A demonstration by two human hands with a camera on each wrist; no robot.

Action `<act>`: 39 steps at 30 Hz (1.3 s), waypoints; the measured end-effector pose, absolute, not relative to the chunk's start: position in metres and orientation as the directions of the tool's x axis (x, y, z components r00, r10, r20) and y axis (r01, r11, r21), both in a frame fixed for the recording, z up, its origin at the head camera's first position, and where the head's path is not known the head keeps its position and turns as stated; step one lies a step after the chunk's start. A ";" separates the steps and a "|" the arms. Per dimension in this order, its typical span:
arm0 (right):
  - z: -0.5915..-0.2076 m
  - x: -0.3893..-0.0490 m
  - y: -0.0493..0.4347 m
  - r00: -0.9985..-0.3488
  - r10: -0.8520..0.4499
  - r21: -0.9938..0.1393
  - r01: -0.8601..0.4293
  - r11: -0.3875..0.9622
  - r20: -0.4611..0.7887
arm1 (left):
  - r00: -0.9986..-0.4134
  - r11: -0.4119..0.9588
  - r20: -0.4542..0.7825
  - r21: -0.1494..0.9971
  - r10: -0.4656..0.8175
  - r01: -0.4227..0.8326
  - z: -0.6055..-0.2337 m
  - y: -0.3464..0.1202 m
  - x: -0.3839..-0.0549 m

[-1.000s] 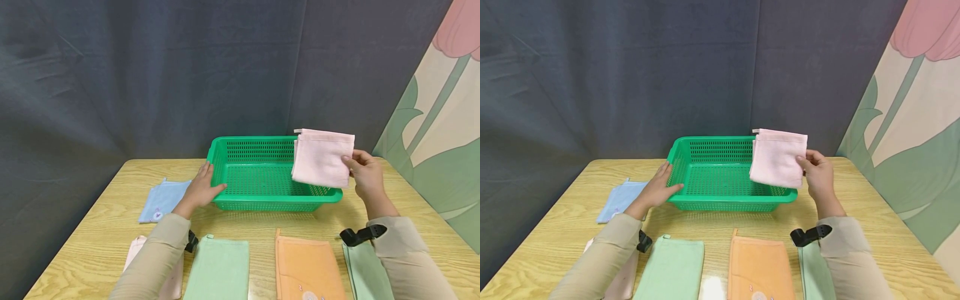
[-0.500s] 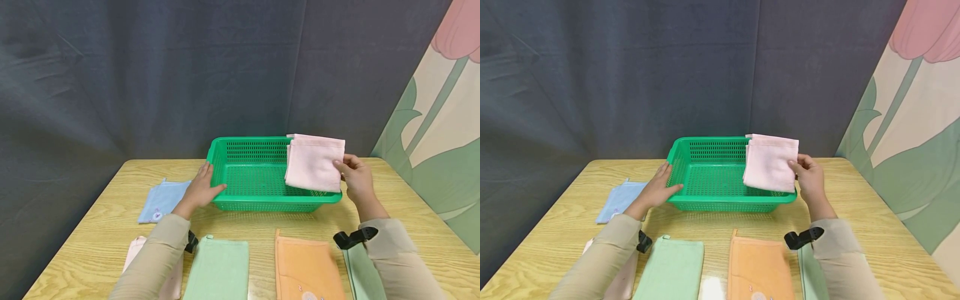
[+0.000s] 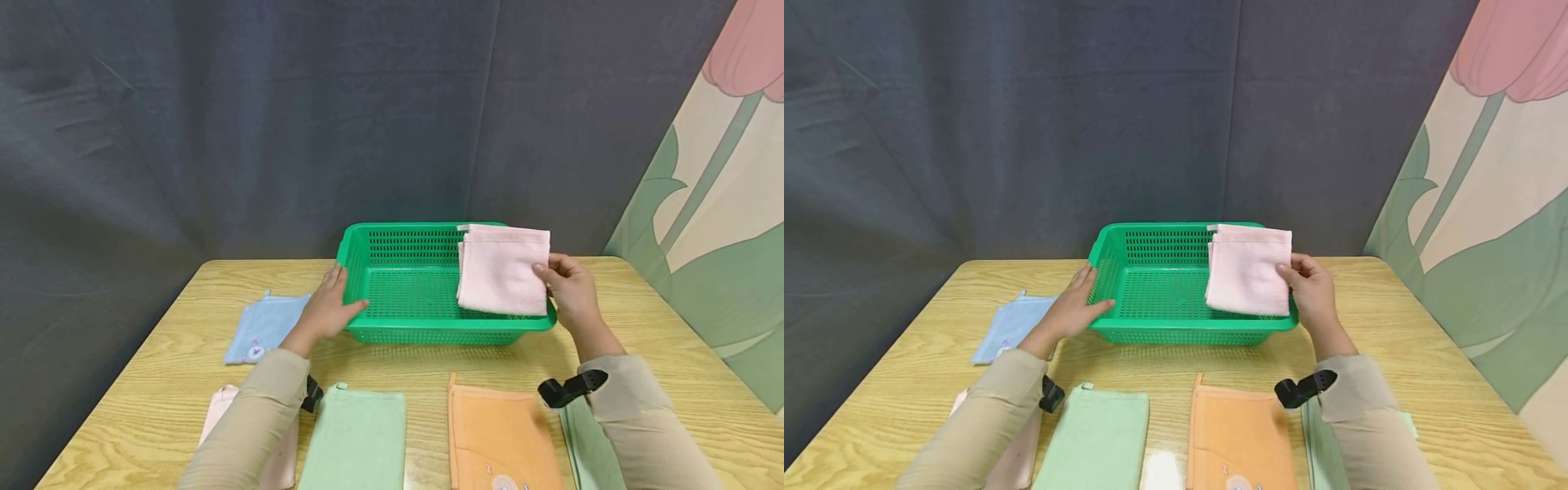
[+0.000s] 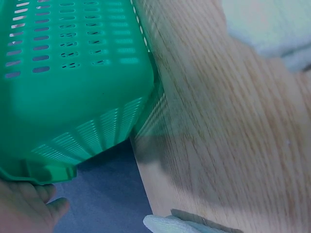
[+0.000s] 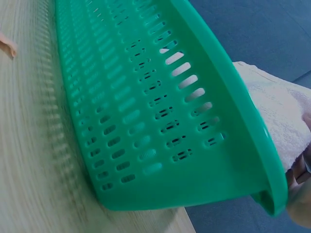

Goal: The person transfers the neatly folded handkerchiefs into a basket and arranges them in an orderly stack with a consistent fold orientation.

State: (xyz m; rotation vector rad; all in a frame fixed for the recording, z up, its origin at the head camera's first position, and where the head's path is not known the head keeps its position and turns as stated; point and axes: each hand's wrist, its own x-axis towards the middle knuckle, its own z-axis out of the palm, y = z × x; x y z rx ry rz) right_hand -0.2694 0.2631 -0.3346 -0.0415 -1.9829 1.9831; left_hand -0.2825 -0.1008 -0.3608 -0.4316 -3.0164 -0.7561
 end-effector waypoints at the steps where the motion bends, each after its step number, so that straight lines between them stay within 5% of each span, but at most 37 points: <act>1: -0.335 -0.270 0.263 -0.944 0.252 -0.977 -0.212 0.029 0.213 | -0.962 0.846 0.070 0.463 0.265 0.266 -0.361 -0.101 -0.283; 10: -0.337 -0.273 0.257 -0.948 0.215 -0.971 -0.240 -0.006 0.233 | -0.963 0.849 0.064 0.460 0.261 0.260 -0.360 -0.101 -0.284; 39: -0.338 -0.287 0.237 -0.971 0.154 -0.949 -0.133 0.288 0.183 | -0.963 0.850 0.070 0.458 0.259 0.262 -0.362 -0.099 -0.284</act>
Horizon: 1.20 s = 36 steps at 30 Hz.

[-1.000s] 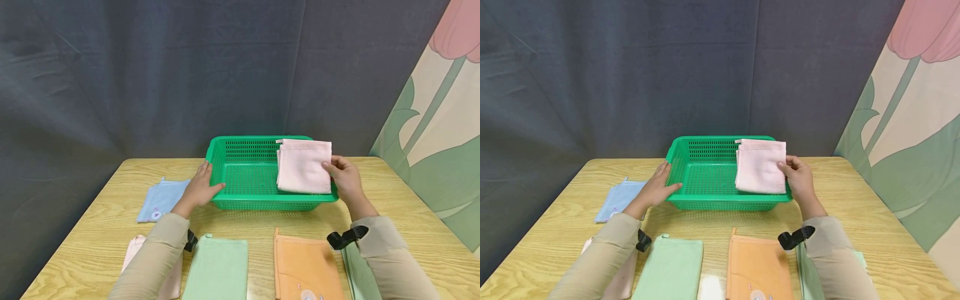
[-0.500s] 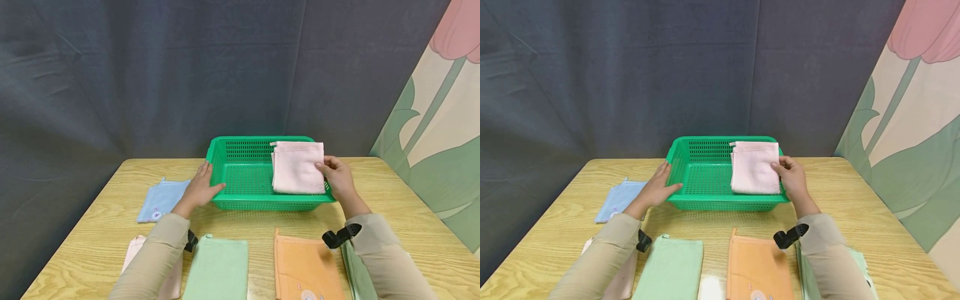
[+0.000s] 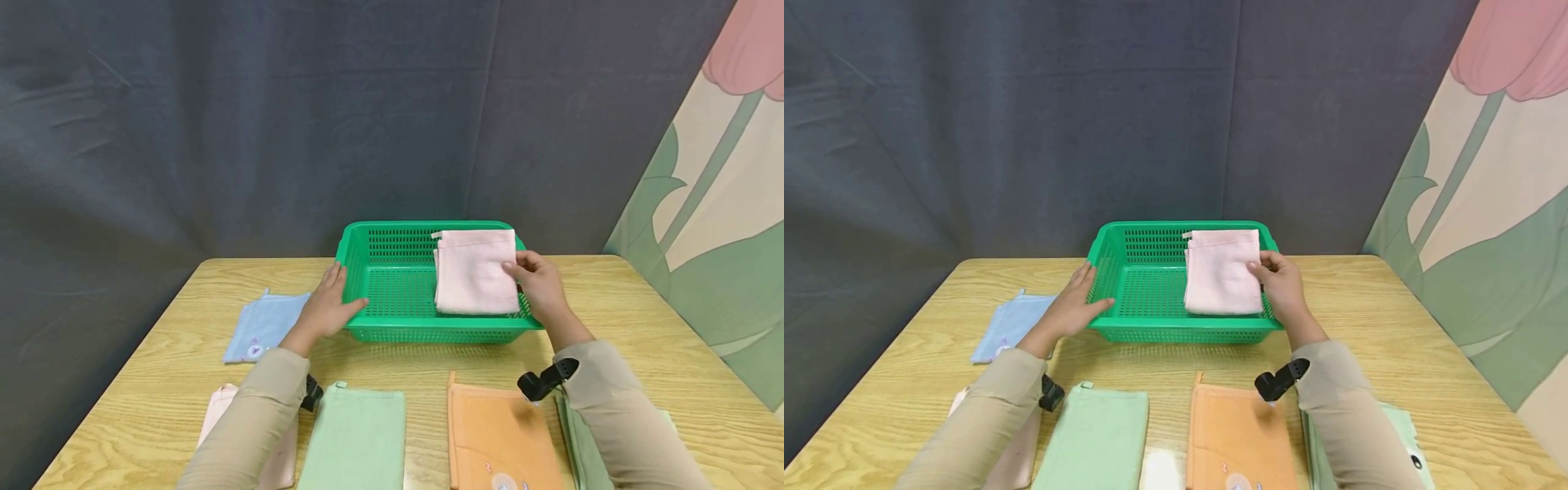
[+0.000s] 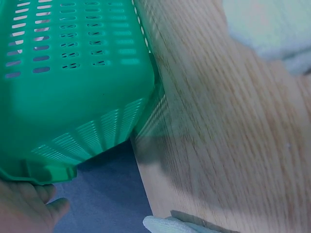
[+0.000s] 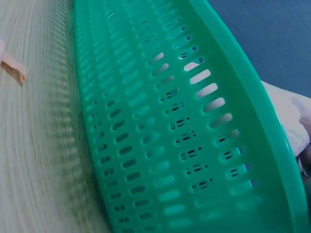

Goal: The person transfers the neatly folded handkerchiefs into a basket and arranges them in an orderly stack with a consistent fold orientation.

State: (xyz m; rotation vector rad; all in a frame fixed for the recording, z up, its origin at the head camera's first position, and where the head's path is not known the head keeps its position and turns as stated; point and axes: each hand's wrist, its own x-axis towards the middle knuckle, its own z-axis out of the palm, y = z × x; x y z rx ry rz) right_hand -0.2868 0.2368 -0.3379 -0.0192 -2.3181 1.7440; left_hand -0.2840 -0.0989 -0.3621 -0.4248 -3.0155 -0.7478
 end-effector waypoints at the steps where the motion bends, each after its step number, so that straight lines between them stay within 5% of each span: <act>1: -0.338 -0.287 0.236 -0.973 0.148 -0.946 -0.128 0.297 0.178 | -0.963 0.850 0.071 0.457 0.258 0.262 -0.362 -0.099 -0.284; 36: -0.346 -0.295 0.232 -0.994 0.020 -0.915 -0.092 0.393 0.109 | -0.963 0.848 0.073 0.459 0.261 0.265 -0.363 -0.098 -0.286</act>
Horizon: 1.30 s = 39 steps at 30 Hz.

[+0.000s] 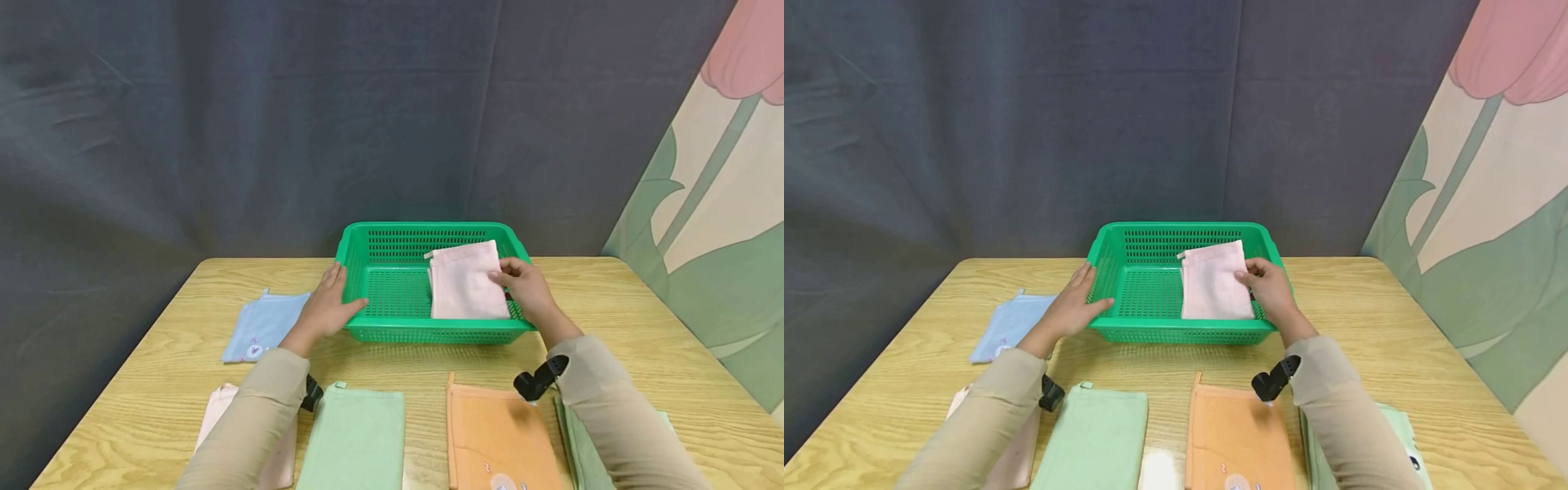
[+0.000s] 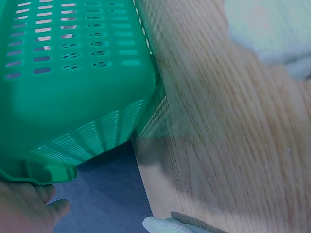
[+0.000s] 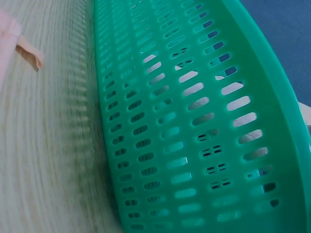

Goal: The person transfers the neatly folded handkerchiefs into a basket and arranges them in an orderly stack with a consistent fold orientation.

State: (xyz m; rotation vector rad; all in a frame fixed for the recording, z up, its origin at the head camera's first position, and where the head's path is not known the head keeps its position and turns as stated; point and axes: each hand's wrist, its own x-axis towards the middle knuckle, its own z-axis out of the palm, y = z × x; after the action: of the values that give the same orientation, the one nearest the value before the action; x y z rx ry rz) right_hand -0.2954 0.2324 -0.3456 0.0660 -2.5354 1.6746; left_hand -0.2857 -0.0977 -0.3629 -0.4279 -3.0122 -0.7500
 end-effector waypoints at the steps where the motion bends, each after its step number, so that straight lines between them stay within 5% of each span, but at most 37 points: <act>1: -0.346 -0.296 0.232 -0.995 0.017 -0.913 -0.086 0.398 0.101 | -0.963 0.848 0.072 0.460 0.260 0.263 -0.363 -0.098 -0.286; 39: -0.347 -0.307 0.226 -0.992 -0.087 -0.887 0.039 0.459 -0.088 | -0.962 0.847 0.077 0.460 0.260 0.266 -0.362 -0.101 -0.286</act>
State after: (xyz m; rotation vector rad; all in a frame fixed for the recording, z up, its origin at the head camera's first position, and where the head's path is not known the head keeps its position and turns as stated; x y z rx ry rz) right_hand -0.3068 0.2263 -0.3465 0.0462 -2.7850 1.6986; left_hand -0.2864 -0.1009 -0.3618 -0.4286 -3.0082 -0.7521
